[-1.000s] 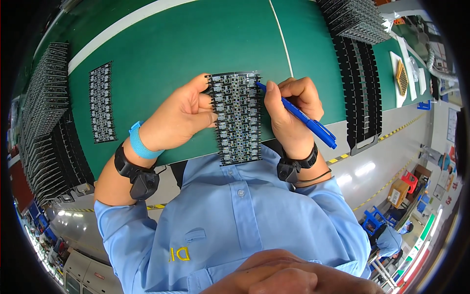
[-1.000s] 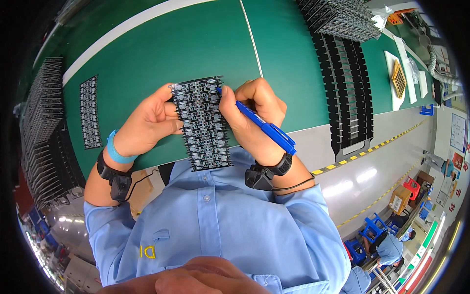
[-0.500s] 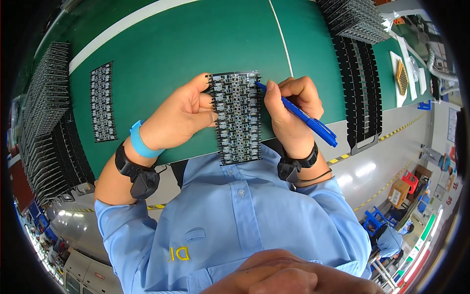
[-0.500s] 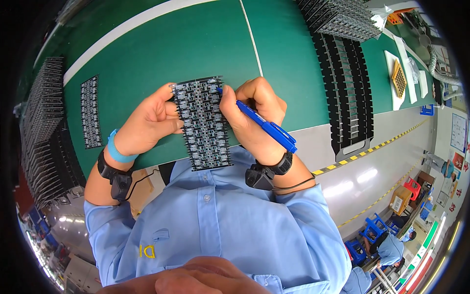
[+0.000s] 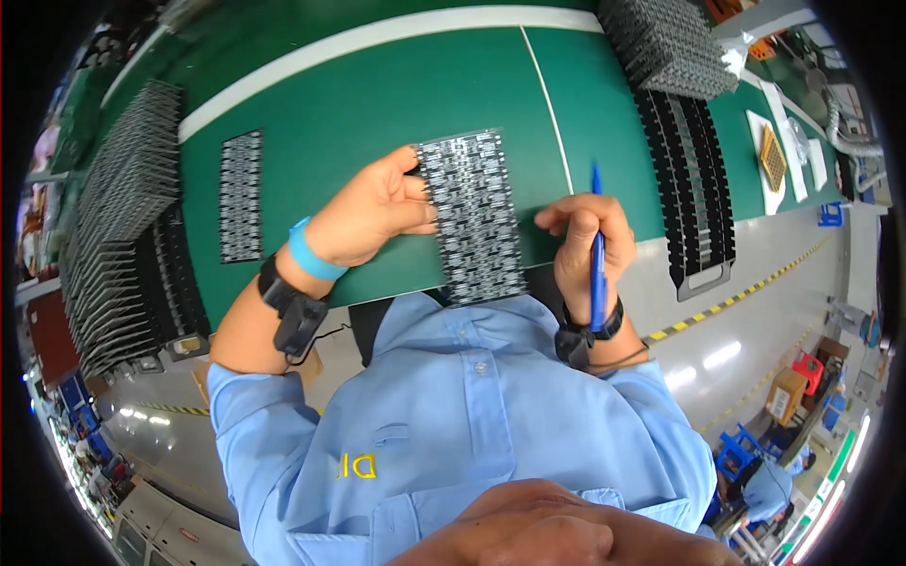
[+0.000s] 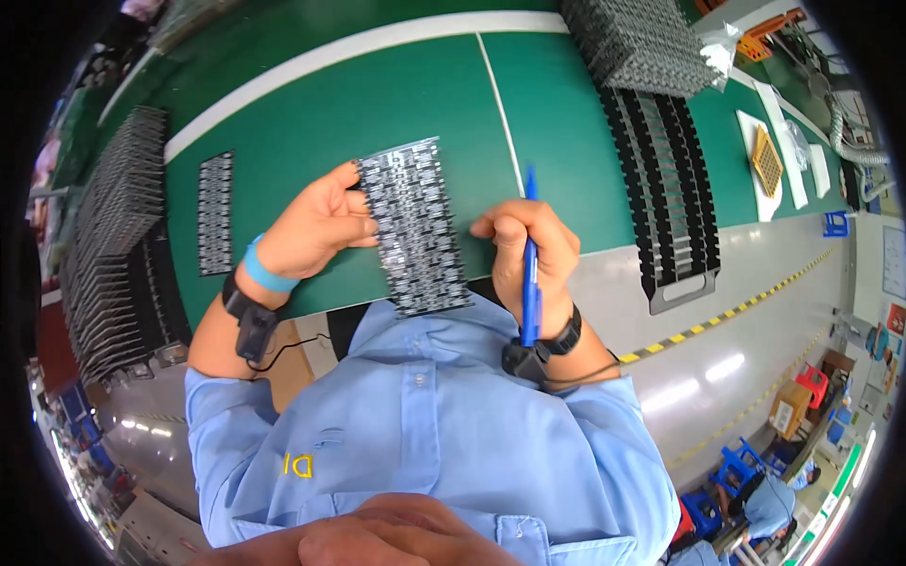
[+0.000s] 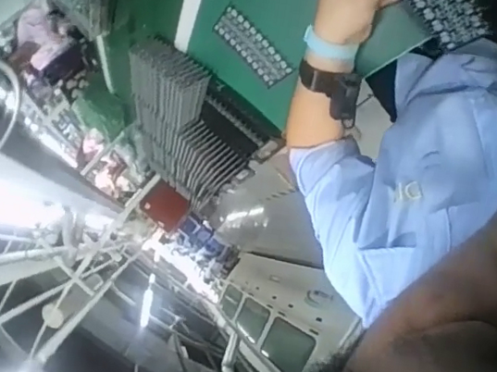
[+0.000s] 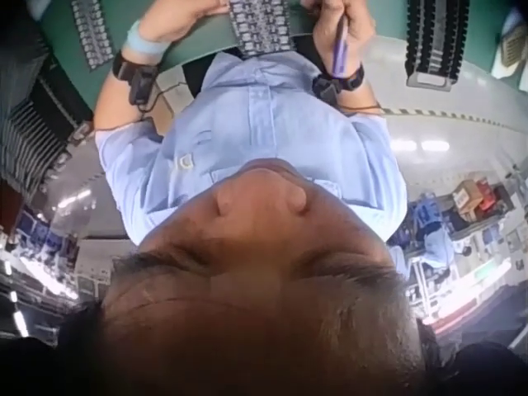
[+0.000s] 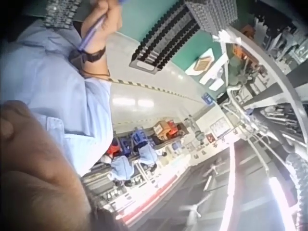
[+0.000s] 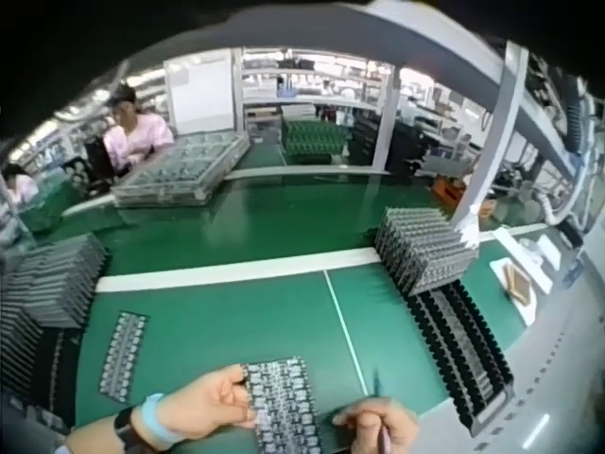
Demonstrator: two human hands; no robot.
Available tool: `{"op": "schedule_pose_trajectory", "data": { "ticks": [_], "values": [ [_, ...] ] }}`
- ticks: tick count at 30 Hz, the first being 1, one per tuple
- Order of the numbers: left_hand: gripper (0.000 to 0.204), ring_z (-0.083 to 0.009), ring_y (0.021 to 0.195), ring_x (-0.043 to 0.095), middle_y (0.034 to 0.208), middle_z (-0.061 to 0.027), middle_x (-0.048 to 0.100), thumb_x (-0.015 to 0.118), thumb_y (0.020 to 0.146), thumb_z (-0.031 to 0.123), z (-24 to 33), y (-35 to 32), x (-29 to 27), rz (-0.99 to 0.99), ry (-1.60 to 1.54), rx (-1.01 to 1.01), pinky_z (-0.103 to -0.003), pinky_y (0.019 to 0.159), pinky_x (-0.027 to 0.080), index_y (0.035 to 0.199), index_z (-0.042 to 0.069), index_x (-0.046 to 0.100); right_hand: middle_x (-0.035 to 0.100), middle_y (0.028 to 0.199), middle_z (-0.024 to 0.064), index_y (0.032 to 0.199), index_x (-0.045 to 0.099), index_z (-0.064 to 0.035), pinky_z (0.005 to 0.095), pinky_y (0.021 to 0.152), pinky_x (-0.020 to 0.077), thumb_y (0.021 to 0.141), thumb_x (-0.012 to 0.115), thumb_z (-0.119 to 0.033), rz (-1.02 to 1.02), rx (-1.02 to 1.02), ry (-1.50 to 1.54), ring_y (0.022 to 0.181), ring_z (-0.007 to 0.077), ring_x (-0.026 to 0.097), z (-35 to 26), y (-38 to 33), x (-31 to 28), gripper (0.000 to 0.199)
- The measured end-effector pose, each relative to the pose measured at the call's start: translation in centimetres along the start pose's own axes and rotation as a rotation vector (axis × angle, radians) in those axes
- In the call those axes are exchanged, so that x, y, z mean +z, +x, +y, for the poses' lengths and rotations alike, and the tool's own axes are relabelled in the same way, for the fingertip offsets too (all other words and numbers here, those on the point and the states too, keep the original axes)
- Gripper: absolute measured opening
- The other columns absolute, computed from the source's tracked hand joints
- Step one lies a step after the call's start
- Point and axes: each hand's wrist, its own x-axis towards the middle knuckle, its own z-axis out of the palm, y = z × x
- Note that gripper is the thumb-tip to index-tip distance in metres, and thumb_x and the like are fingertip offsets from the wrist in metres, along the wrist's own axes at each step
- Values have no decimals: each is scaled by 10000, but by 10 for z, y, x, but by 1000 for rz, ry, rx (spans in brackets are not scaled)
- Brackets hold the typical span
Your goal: The user is marking components on a PCB panel using a blue pen.
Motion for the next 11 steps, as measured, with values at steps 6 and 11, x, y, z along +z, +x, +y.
{"op": "schedule_pose_trajectory", "data": {
  "ticks": [6,11],
  "values": [
    [531,-228,1125,635,1225,-165,638,528,913,-76,-12,5,-2,3,20,235,-351,935,543,1407,28,364,643,1183,192,927,469,-82,203,597,470,844,673,105,-68,205,56,720,80,569,-11,-5,17,289],
    [604,-384,1150,617,1309,-227,589,657,944,211,18,-39,8,440,1122,459,-440,1000,501,1450,111,342,625,1181,253,988,472,-100,357,850,577,917,592,43,4,421,770,1058,296,682,44,11,7,200]
  ]
}}
